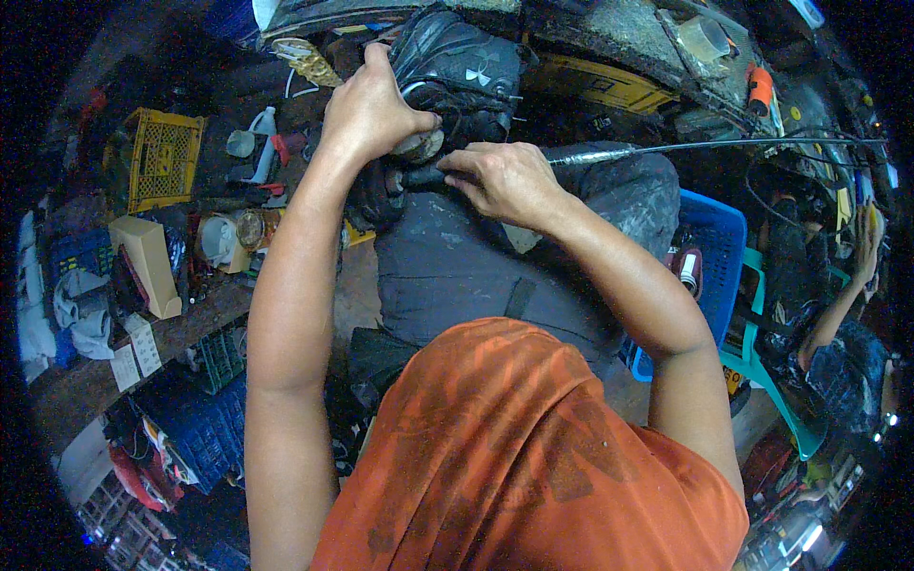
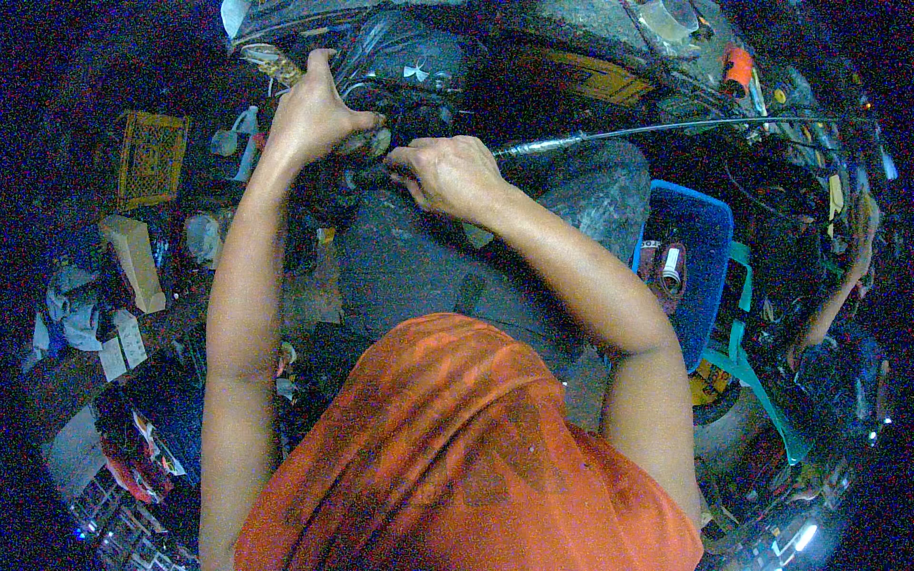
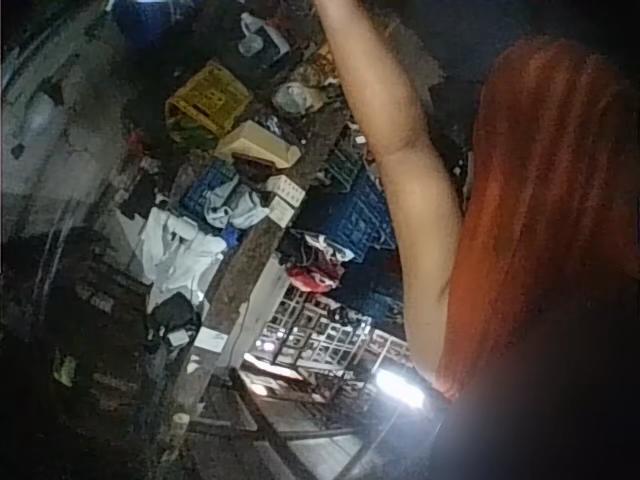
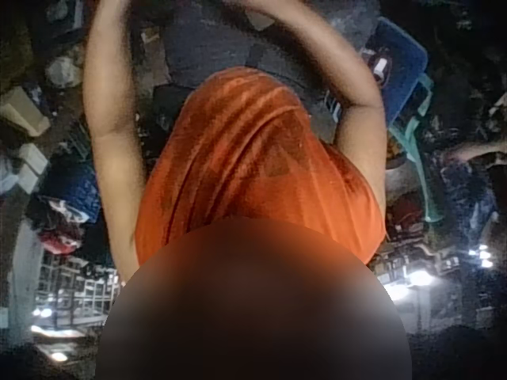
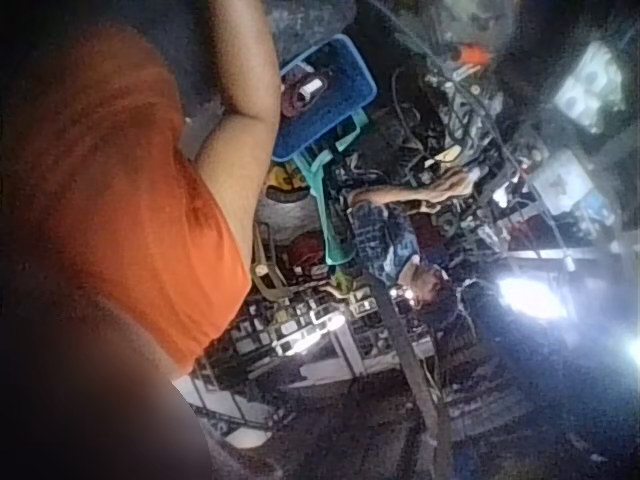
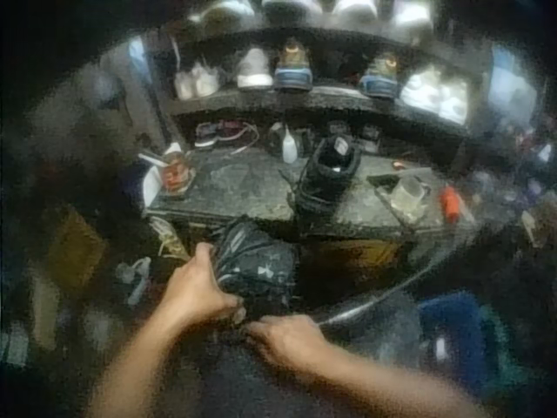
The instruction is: The person holds a black shoe and uses a rotary tool to grind or polish the sole and heel areas. They rotate the shoe to access different surfaces and continue the grinding action throughout the clip.
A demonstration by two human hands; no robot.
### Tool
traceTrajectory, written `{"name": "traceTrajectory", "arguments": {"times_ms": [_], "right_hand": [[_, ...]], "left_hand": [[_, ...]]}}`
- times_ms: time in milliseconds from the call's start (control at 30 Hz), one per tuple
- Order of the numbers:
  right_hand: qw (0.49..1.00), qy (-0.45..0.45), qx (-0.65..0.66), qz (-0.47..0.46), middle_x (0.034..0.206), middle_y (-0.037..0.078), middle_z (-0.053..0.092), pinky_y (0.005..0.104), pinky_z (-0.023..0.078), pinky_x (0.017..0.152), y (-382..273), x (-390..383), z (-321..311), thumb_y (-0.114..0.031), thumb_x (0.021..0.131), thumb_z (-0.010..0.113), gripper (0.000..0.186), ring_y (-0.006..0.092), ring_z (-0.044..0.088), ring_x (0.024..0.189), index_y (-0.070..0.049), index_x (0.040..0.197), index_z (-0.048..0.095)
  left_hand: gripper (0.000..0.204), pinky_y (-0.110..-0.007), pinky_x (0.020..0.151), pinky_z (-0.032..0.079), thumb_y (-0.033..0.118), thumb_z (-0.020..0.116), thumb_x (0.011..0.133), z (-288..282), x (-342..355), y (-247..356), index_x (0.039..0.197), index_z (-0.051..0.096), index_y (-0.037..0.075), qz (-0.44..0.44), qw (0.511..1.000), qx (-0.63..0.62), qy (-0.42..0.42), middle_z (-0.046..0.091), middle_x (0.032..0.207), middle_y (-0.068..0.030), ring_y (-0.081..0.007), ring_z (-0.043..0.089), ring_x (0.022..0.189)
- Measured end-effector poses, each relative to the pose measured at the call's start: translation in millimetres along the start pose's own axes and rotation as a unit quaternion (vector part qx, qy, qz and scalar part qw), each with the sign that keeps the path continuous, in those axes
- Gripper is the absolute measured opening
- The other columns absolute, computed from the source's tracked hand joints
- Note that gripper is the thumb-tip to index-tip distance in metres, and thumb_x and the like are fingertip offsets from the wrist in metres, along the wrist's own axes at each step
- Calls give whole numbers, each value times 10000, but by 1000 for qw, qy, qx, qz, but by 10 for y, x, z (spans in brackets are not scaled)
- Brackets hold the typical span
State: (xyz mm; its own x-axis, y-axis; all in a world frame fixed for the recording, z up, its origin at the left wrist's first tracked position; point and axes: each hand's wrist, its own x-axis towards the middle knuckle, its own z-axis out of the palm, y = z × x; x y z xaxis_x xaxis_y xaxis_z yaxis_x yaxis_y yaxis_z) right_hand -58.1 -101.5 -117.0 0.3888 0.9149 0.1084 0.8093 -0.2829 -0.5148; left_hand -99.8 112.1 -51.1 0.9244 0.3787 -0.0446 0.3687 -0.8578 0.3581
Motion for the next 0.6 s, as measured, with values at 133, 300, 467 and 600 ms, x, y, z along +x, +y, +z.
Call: {"name": "traceTrajectory", "arguments": {"times_ms": [133,300,467,600], "right_hand": [[1000,13,-11,18,947,93,746,473,602,731,-15,-10,-8,-293,951,728,250,326,743,870,-154,1154,771],[1000,-12,4,-6,939,83,739,492,612,733,-54,-43,-20,-298,940,721,240,330,747,878,-183,1146,763],[1000,-24,4,-12,935,75,733,496,618,731,-58,-59,-43,-305,937,715,234,324,750,890,-196,1139,758],[1000,-16,-8,-7,943,78,735,489,619,733,-71,-67,-54,-304,935,711,236,320,750,896,-185,1134,760]], "left_hand": [[974,-518,970,580,391,964,632,6,0,-1,1330,463,-70,5,1000,3,8,724,1138,-345,-489,719,1096],[975,-515,970,580,384,966,631,-4,-4,-6,1331,463,-71,3,1000,-3,4,723,1140,-345,-483,721,1098],[950,-513,964,582,368,966,629,-5,-9,3,1312,466,-61,0,1000,-7,3,725,1130,-342,-485,724,1084],[949,-511,965,581,359,964,628,13,-36,20,1315,461,-60,3,1000,5,22,725,1126,-339,-486,724,1077]]}}
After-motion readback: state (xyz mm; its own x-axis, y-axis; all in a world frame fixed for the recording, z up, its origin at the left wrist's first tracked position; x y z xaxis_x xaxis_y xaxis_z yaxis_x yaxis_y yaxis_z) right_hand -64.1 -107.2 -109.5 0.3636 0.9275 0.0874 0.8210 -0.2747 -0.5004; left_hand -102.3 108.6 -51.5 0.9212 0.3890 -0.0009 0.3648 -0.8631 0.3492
